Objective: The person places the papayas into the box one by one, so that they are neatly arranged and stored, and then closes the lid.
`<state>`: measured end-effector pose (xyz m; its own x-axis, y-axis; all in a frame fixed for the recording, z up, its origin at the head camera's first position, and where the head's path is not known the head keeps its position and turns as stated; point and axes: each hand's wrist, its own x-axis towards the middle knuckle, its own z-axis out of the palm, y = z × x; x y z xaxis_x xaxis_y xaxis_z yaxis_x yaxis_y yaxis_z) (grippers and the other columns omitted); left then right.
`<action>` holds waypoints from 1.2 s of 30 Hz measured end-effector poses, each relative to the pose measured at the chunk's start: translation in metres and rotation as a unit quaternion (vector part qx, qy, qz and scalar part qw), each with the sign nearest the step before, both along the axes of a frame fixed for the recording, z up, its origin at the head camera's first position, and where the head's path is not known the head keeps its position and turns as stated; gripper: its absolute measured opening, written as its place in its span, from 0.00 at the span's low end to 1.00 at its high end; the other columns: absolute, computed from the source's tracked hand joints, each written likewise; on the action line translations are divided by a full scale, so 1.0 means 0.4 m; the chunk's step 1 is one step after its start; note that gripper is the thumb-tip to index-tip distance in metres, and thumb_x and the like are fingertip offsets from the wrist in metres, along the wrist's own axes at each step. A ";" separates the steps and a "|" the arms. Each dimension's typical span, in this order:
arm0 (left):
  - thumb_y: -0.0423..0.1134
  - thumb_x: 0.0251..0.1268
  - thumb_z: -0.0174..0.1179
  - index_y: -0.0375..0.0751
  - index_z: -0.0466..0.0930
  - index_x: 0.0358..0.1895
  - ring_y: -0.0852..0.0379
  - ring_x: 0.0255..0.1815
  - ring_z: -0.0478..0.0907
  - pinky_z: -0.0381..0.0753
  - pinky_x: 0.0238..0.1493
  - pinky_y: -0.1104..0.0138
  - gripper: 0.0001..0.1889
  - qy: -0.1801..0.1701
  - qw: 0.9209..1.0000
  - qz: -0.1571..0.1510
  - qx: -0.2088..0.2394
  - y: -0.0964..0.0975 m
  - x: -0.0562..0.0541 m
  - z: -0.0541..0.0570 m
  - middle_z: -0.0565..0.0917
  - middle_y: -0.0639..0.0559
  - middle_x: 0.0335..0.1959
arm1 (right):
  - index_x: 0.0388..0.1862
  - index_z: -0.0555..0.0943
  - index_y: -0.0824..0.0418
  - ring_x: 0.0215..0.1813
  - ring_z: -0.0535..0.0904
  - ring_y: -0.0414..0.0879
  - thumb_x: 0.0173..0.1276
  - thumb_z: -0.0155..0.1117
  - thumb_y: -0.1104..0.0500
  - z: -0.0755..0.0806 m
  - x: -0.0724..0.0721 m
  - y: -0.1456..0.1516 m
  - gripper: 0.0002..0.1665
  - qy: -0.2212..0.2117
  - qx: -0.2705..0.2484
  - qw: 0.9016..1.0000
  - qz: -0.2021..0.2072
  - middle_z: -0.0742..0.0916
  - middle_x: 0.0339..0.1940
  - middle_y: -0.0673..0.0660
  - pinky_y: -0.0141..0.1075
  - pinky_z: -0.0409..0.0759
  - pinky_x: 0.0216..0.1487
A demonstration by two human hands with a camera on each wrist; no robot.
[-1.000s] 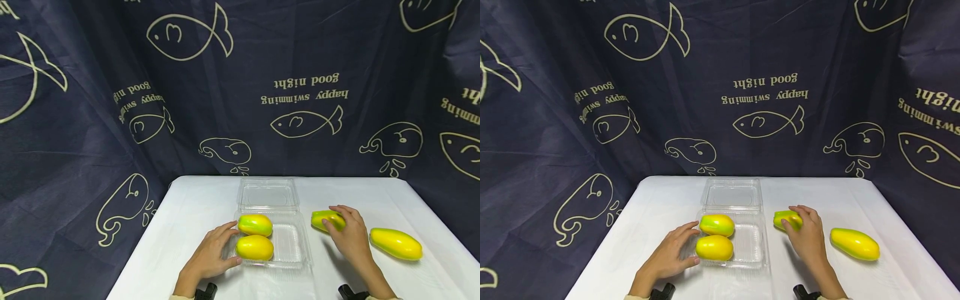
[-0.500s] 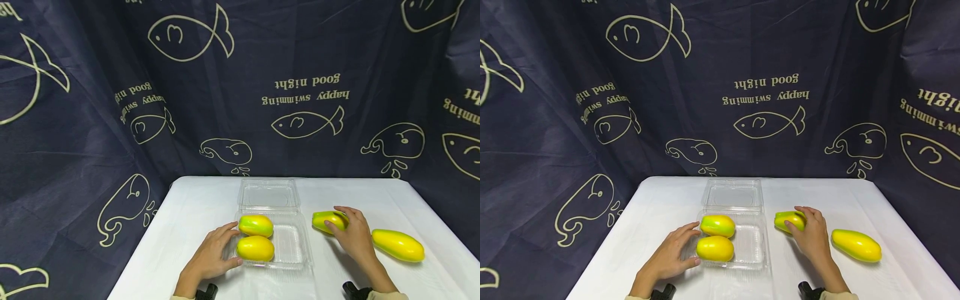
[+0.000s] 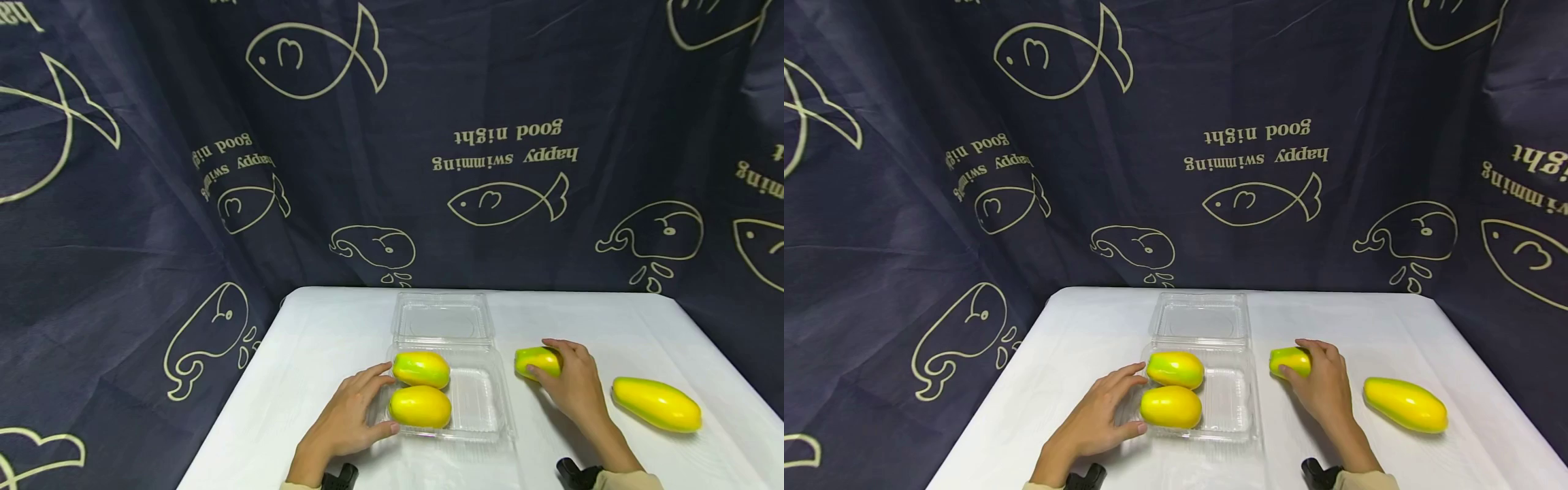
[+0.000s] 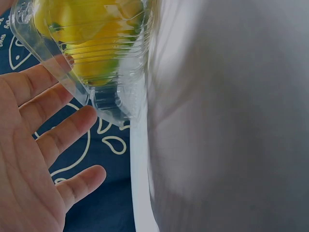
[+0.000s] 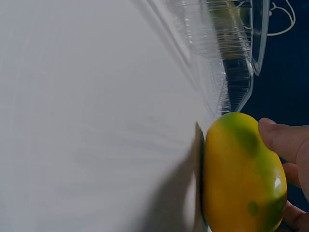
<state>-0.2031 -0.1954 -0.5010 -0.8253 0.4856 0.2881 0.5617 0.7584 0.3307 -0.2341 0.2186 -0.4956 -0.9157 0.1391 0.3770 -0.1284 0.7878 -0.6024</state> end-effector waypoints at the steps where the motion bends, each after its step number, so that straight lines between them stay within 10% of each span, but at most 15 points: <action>1: 0.69 0.57 0.61 0.56 0.73 0.66 0.56 0.74 0.66 0.70 0.70 0.49 0.36 0.000 1.000 0.000 -0.001 0.000 -0.001 0.000 0.64 0.61 0.77 | 0.61 0.78 0.65 0.60 0.70 0.72 0.55 0.79 0.55 -0.002 0.000 0.001 0.36 -0.005 0.000 1.000 0.000 0.75 0.59 0.75 0.64 0.71 0.54; 36: 0.72 0.57 0.58 0.57 0.73 0.66 0.56 0.73 0.68 0.70 0.69 0.50 0.37 0.001 1.000 0.005 -0.009 0.000 0.001 -0.002 0.64 0.62 0.77 | 0.69 0.70 0.65 0.61 0.70 0.72 0.51 0.82 0.52 -0.028 -0.005 0.063 0.49 -0.054 -0.024 0.998 0.025 0.73 0.63 0.76 0.66 0.68 0.57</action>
<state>-0.2025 -0.1953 -0.5018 -0.8298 0.4826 0.2801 0.5544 0.7701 0.3156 -0.2360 0.2439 -0.5068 -0.9568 0.1081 0.2698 -0.0989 0.7516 -0.6521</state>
